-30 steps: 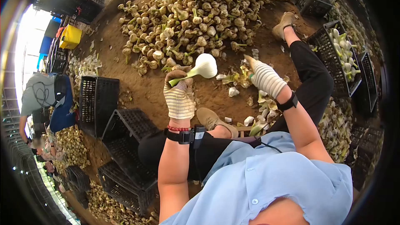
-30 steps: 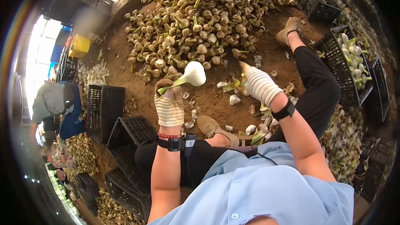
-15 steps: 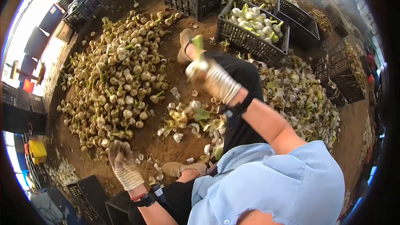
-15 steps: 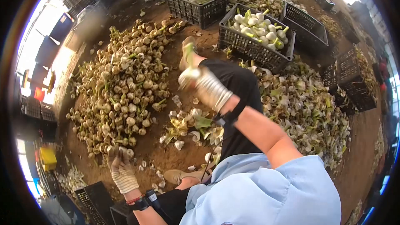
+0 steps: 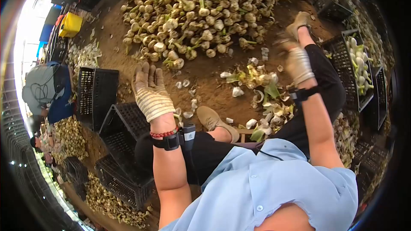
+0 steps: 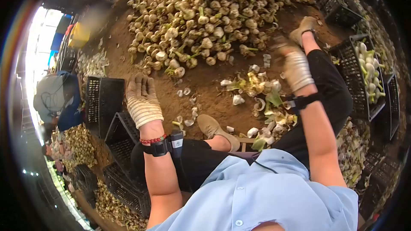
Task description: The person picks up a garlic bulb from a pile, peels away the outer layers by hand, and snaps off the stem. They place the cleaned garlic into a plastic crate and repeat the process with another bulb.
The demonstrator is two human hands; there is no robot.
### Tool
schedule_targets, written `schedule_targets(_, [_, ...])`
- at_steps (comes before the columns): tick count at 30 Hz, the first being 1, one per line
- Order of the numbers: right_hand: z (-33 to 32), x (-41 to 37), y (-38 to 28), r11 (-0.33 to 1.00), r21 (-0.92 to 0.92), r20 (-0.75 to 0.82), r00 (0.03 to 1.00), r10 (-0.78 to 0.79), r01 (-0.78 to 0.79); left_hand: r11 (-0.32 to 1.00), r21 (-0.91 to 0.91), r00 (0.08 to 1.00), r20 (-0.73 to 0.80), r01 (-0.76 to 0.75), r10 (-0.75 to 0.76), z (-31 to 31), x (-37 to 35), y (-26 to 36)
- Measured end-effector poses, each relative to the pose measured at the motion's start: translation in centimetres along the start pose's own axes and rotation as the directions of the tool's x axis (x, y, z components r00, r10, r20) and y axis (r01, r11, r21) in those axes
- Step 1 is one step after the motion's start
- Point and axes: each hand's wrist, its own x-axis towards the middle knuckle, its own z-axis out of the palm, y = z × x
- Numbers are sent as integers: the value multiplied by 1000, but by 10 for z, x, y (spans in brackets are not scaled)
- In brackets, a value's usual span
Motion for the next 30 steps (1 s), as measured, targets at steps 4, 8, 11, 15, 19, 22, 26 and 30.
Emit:
schedule_targets(4, [103, 19, 115, 716, -678, 395, 904, 161, 168, 999, 34, 999, -43, -26, 27, -11, 2, -5])
schedule_targets(8, [199, 75, 177, 481, -848, 334, 930, 155, 224, 997, 37, 997, -17, 74, -73, -15, 8, -9])
schedule_targets(11, [250, 125, 208, 610, -778, 81, 938, 337, -151, 988, 124, 995, -59, 87, -80, -15, 12, -9])
schedule_targets(15, [258, 142, 222, -18, -888, 448, 874, 186, 459, 961, 239, 989, -94, 136, -117, -36, 27, -19])
schedule_targets(19, [223, 129, 195, 332, -795, 553, 831, 55, 507, 909, 384, 987, -45, 160, -155, -71, 48, -36])
schedule_targets(22, [199, 79, 121, 731, -581, 625, 772, 119, 358, 849, 471, 947, 81, 237, -310, -57, 37, -41])
schedule_targets(26, [175, 39, 79, 882, -402, 670, 735, 100, 246, 799, 508, 754, 372, 322, -541, -51, 26, -51])
schedule_targets(30, [182, -16, 52, 992, -110, 657, 744, 118, -60, 797, 595, 675, 549, 99, -493, -42, 9, -55])
